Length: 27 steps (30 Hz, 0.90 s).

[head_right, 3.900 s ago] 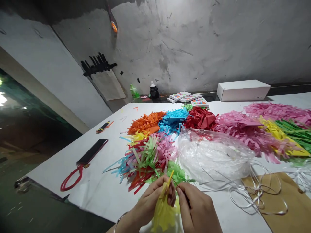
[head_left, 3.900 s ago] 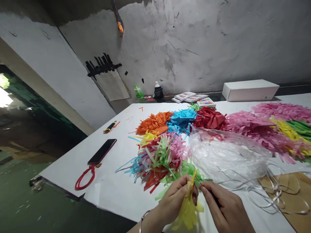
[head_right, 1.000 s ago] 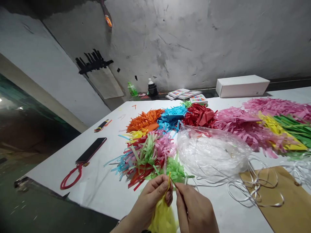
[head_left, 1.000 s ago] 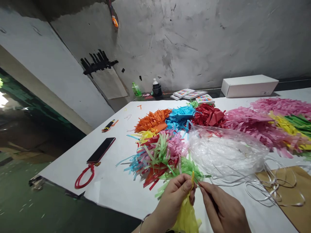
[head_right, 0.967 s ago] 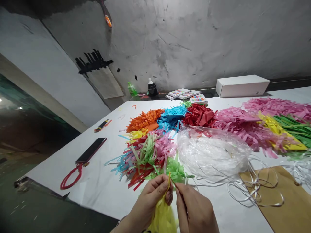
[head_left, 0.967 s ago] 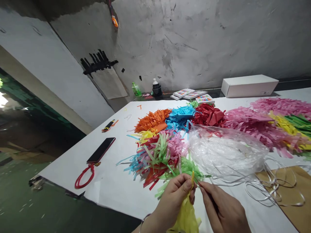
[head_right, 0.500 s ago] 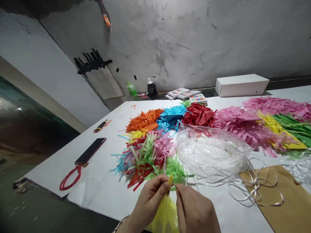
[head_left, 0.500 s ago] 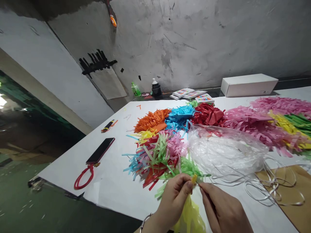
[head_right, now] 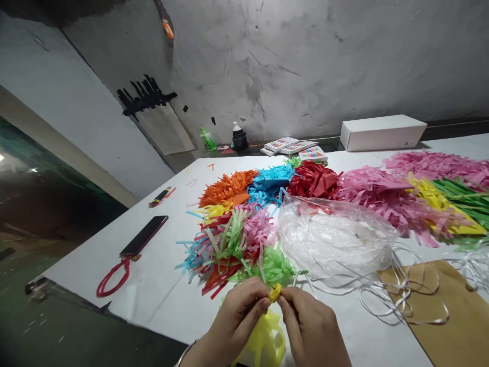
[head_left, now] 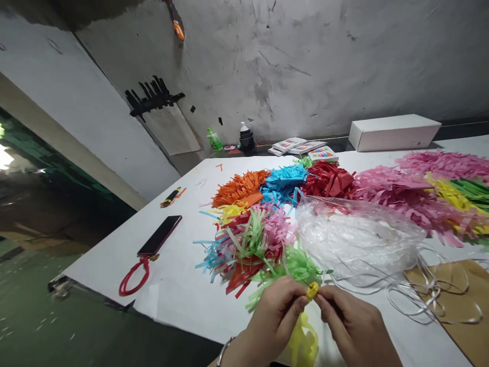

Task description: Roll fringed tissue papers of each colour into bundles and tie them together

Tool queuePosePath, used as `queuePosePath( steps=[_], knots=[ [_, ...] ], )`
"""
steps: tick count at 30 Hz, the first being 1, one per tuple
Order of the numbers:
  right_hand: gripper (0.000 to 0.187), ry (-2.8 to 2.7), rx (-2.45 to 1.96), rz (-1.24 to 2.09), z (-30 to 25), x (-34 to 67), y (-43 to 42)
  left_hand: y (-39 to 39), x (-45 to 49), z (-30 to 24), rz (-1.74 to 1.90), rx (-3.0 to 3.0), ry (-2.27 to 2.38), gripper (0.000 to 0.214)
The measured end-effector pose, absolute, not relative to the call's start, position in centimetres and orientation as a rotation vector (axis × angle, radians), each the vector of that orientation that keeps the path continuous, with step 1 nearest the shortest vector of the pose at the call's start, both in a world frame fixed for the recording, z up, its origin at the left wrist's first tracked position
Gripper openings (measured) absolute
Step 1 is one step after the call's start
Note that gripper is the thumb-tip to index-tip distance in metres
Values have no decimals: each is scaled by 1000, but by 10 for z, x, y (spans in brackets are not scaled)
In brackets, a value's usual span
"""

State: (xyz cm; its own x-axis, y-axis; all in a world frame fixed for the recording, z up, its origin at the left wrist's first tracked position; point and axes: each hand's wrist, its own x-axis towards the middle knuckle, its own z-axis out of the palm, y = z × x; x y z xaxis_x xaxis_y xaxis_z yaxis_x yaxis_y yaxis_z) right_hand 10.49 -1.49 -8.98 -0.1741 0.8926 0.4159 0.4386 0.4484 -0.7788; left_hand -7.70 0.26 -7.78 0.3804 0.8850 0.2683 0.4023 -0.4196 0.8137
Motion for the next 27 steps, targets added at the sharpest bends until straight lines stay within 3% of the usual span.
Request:
queuePosePath(
  steps=[6, 9, 16, 20, 24, 27],
  knots=[
    [43, -1353, -1182, 1188, -89, 94, -22, 2, -77, -80, 984, 2121, 1022, 18],
    [42, -1288, -1193, 1323, -84, 94, -19, 3, -76, -85, 1006, 2202, 963, 13],
    [31, -1421, -1249, 1058, -98, 97, -5, 8, -71, -97, 999, 2422, 1069, 11],
    [26, -1151, -1187, 875, -106, 112, 7, 11, -62, -116, 990, 2448, 1053, 13],
    [24, -809, -1058, 984, -97, 134, 25, 14, -59, -136, 917, 2552, 861, 11],
    [27, -721, -982, 1141, -95, 141, 34, 24, -76, -119, 1007, 2444, 813, 21]
  ],
)
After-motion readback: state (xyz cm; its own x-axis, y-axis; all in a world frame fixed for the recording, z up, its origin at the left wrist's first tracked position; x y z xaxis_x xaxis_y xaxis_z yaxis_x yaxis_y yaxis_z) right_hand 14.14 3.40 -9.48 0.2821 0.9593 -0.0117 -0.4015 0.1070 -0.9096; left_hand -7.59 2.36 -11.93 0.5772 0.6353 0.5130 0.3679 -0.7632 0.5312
